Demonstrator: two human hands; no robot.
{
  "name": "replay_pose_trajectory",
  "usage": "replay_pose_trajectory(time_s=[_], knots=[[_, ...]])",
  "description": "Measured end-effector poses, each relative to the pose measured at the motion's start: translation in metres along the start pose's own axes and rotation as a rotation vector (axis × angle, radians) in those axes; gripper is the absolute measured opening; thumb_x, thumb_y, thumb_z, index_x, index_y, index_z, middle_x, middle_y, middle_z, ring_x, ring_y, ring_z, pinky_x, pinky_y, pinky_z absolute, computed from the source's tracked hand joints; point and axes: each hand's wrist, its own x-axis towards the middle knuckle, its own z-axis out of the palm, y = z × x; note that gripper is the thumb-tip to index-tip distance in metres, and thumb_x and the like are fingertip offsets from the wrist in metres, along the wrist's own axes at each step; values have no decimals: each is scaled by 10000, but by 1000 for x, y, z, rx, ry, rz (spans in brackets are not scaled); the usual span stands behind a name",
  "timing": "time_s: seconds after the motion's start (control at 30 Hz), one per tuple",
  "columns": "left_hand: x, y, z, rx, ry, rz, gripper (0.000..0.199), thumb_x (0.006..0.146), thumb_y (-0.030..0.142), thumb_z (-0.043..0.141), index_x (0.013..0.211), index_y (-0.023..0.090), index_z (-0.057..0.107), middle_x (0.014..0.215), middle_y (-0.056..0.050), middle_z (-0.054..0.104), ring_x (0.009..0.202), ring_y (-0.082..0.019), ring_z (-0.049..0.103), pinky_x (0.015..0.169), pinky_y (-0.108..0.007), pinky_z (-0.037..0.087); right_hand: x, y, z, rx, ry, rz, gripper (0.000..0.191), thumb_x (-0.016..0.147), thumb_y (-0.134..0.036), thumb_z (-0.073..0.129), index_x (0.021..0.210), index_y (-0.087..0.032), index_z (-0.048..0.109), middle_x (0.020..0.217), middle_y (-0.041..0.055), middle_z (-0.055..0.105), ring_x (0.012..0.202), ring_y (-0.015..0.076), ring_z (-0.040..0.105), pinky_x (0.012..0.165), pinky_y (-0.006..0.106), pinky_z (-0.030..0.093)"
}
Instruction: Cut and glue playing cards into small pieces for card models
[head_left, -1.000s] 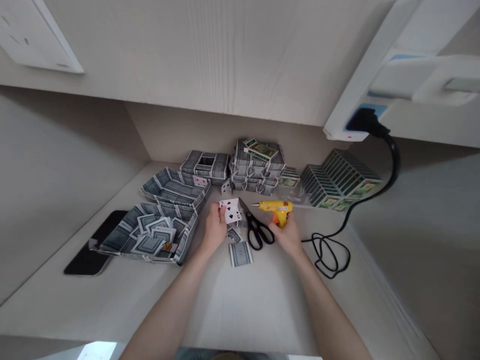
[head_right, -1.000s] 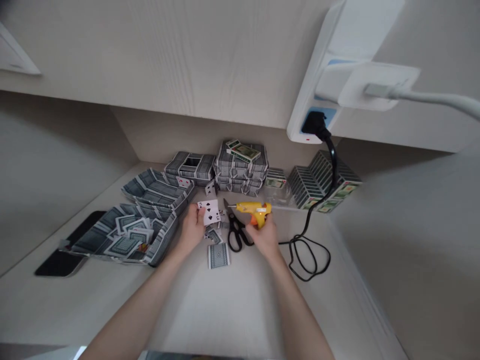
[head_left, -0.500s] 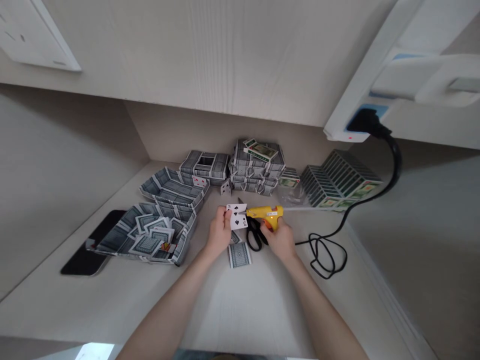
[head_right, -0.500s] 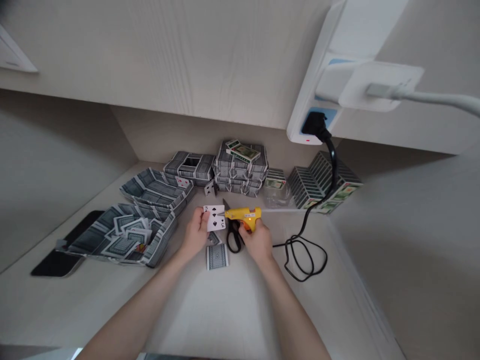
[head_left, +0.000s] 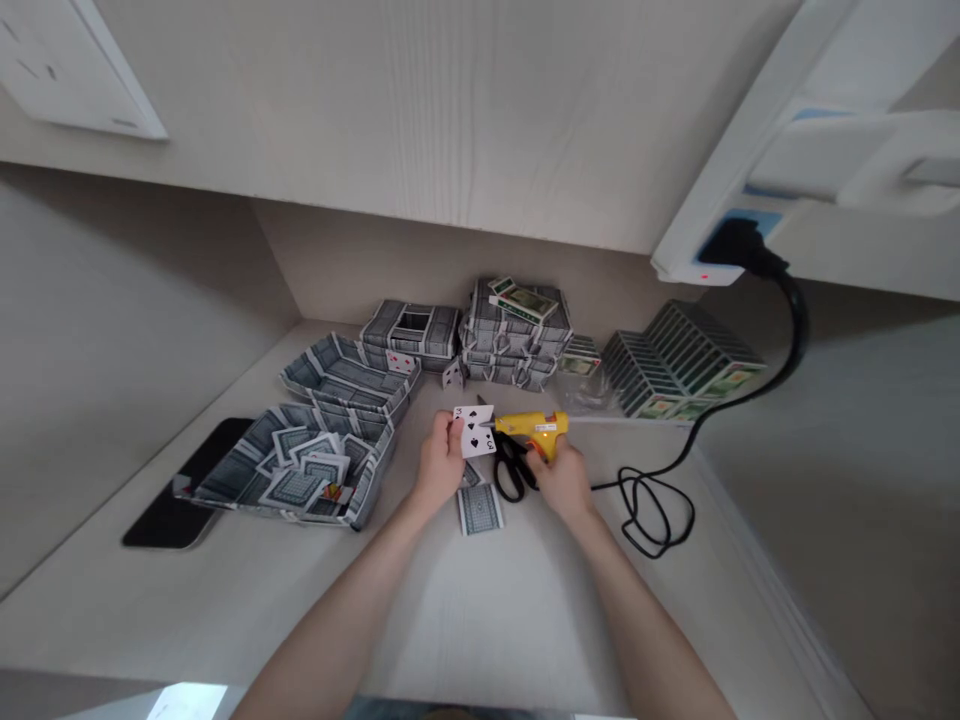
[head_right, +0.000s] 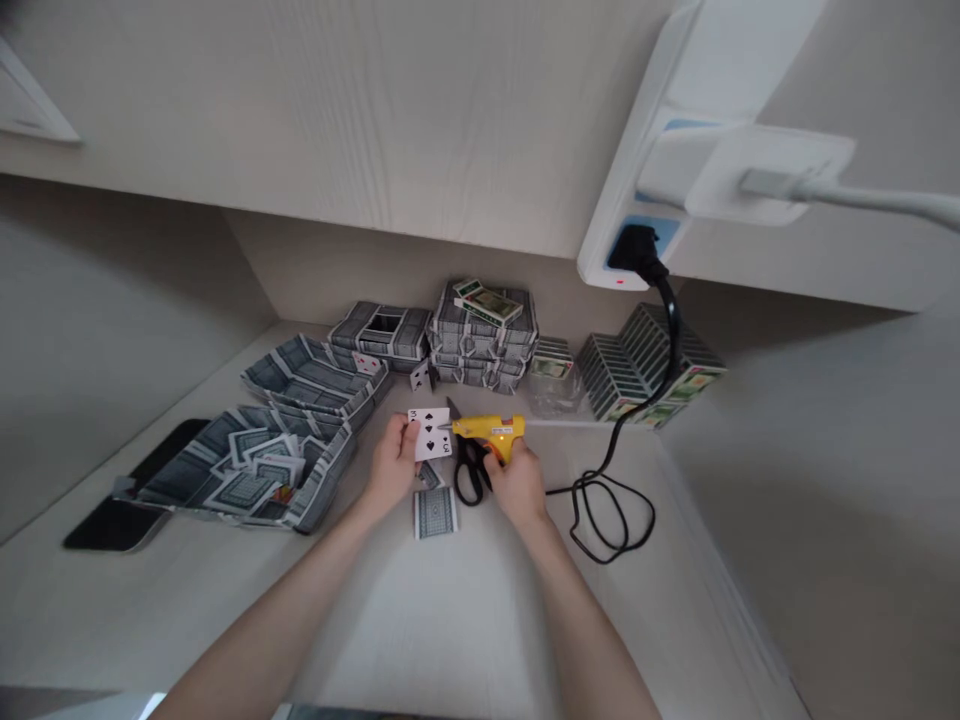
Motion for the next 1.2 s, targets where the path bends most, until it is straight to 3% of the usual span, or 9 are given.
replay_pose_trajectory(time_s=[0.57,0.93,1.07,1.2], knots=[[-2,7,-2,-41,19,-13,215,838,392,356,785,200,437,506,58,483,365,-87,443,387,-190,318,1,5,1,39,5,9,209,713,-303,440,802,-138,532,623,67,610,542,177,556,468,241,368],[-4,11,0,-204,-17,-47,251,824,440,370,778,197,412,459,82,444,318,-68,408,323,-162,296,2,10,6,32,11,0,201,744,-346,421,746,-156,487,533,44,567,468,171,520,437,244,339],[-4,7,2,-218,-25,-34,266,818,457,375,784,196,411,465,81,452,322,-65,418,319,-157,304,1,6,6,-51,72,-40,236,739,-398,449,688,-171,486,549,68,595,473,177,529,451,250,332],[-4,7,3,-203,-35,-31,288,817,473,372,786,191,420,492,74,465,330,-61,429,318,-155,320,0,-2,4,-117,162,-12,407,673,-583,498,667,-176,496,584,98,619,523,210,572,453,254,337]])
